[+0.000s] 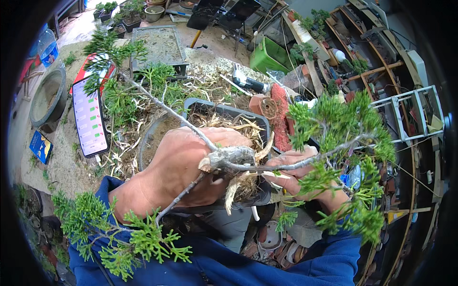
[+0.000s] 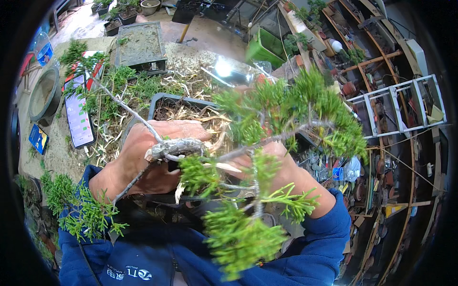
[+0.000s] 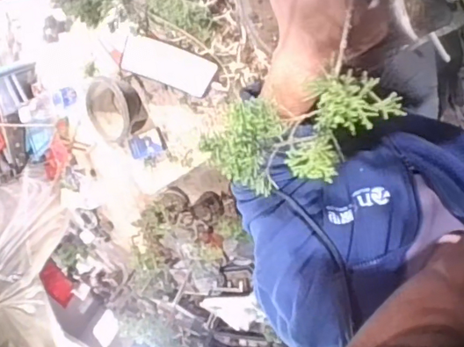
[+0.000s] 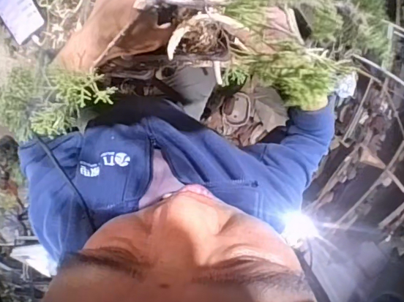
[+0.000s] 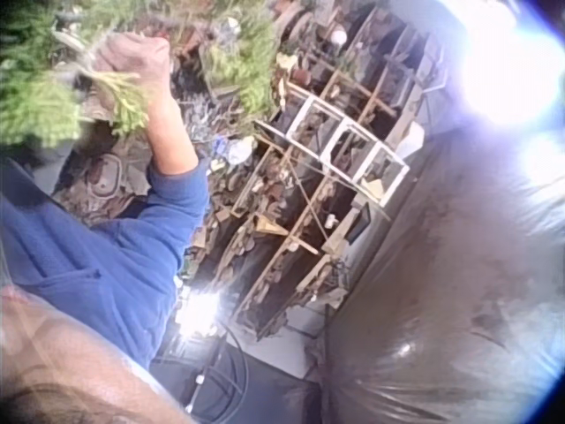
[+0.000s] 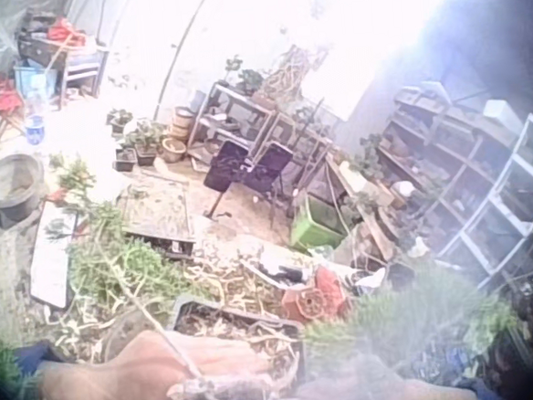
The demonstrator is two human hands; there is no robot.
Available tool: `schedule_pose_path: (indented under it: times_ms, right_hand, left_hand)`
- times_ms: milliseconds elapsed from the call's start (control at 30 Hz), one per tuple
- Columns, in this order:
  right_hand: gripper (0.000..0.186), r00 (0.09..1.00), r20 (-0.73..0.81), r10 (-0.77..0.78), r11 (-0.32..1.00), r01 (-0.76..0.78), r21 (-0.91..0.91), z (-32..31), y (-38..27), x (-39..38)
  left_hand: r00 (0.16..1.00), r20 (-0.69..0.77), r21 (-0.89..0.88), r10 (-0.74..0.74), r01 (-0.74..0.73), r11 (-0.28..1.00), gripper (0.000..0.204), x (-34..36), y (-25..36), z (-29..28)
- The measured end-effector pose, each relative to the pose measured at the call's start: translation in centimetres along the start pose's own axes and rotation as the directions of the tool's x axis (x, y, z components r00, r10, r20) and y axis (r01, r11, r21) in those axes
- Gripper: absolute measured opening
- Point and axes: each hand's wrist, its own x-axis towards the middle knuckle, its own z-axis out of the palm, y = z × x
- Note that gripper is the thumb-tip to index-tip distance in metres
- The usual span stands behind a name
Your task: The person trims a small potted evergreen bonsai using pruning shears and a carving tool. They cut away dead branches and foliage, scrape the trunk and roots, and remove debris from the pot while rotating the plant to access different sides.
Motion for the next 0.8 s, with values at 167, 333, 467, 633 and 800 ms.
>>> schedule_pose_path:
  times_ms: [167, 333, 467, 633, 800]
  right_hand:
    - [0.020, 0.907, -0.382, 0.176, 0.979, -0.119, 0.168, -2.9, -0.5, -3.4]
    - [0.023, 0.690, -0.333, 0.643, 0.685, -0.322, 0.654, 0.6, -1.9, -4.5]
    - [0.029, 0.843, -0.393, 0.367, 0.926, -0.289, 0.243, 2.3, -2.7, -3.0]
    - [0.030, 0.812, -0.481, 0.332, 0.936, -0.345, 0.064, 1.0, -4.3, -0.2]
    - [0.034, 0.770, -0.523, 0.365, 0.930, -0.323, 0.174, 0.7, -5.6, 0.5]
  left_hand:
    - [0.995, -0.101, -0.058, 0.003, -0.009, 0.998, 0.025, 0.1, 0.1, 0.4]
    - [0.996, -0.064, 0.042, -0.062, 0.064, 0.997, 0.027, -0.1, 0.1, 0.8]
    - [0.971, -0.049, 0.051, -0.232, 0.234, 0.971, 0.026, -0.5, 0.4, 0.7]
    - [0.979, -0.022, 0.204, -0.202, 0.202, 0.958, 0.041, -0.8, 0.6, 0.5]
    - [0.977, 0.005, -0.326, -0.215, 0.205, 0.923, 0.041, -0.6, 0.7, 0.0]
